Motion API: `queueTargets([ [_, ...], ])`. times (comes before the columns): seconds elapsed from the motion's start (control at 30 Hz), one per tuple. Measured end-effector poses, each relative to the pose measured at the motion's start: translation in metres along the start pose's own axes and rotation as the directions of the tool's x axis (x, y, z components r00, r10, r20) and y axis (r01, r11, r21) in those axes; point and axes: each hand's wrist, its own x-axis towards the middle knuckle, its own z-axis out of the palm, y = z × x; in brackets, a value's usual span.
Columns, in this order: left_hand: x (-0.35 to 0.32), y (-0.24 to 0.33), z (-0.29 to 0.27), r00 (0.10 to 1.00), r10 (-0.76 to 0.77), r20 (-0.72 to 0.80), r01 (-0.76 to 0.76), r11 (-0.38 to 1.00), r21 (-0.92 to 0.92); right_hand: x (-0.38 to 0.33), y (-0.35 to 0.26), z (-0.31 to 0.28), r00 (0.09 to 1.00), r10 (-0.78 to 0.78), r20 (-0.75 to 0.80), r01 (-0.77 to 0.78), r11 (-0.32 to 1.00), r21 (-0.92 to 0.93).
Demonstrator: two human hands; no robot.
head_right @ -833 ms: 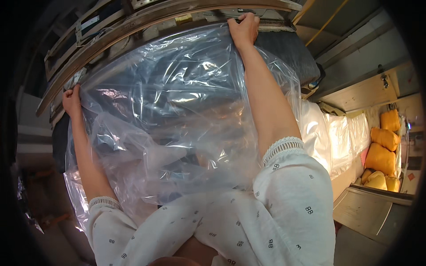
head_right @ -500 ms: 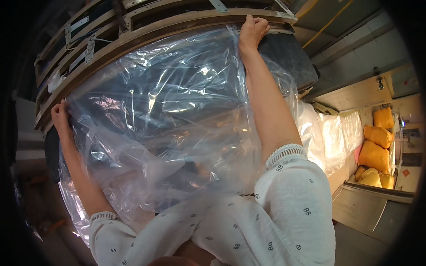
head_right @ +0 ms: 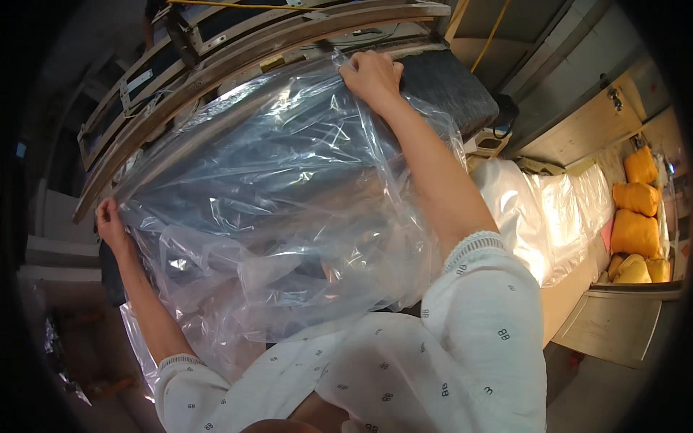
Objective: Wrapping a large upholstered object in clear plastic film and smoothing it with a tool.
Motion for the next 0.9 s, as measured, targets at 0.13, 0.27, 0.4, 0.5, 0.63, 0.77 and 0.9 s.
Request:
queueTargets([
  [0.13,-0.032,0.048,-0.049,1.000,0.001,0.009,0.000,1.000,-0.016,-0.031,-0.005,-0.051,0.951,-0.112,0.290,-0.071,0.830,0.553],
  [0.27,-0.038,0.061,-0.082,0.999,0.001,0.034,-0.011,0.962,0.273,-0.069,-0.020,-0.110,0.899,-0.259,0.353,-0.172,0.534,0.828],
  [0.4,-0.066,0.127,-0.021,0.774,0.599,0.205,-0.467,0.321,0.824,-0.094,-0.019,-0.149,0.902,-0.199,0.384,-0.299,0.354,0.886],
  [0.5,-0.116,0.233,0.061,0.891,0.351,0.288,-0.424,0.869,0.253,-0.119,-0.021,-0.167,0.908,-0.227,0.354,-0.275,0.317,0.908],
  [0.63,-0.165,0.337,0.131,0.641,0.615,0.459,-0.599,0.775,-0.202,-0.149,-0.013,-0.179,0.904,-0.216,0.370,-0.309,0.270,0.912],
  [0.77,-0.183,0.380,0.157,0.413,0.655,0.633,-0.615,0.713,-0.337,-0.167,-0.013,-0.174,0.885,-0.263,0.383,-0.359,0.138,0.923],
  [0.9,-0.201,0.371,0.170,0.440,0.630,0.640,-0.463,0.770,-0.439,-0.177,-0.017,-0.166,0.869,-0.315,0.381,-0.316,0.237,0.919],
])
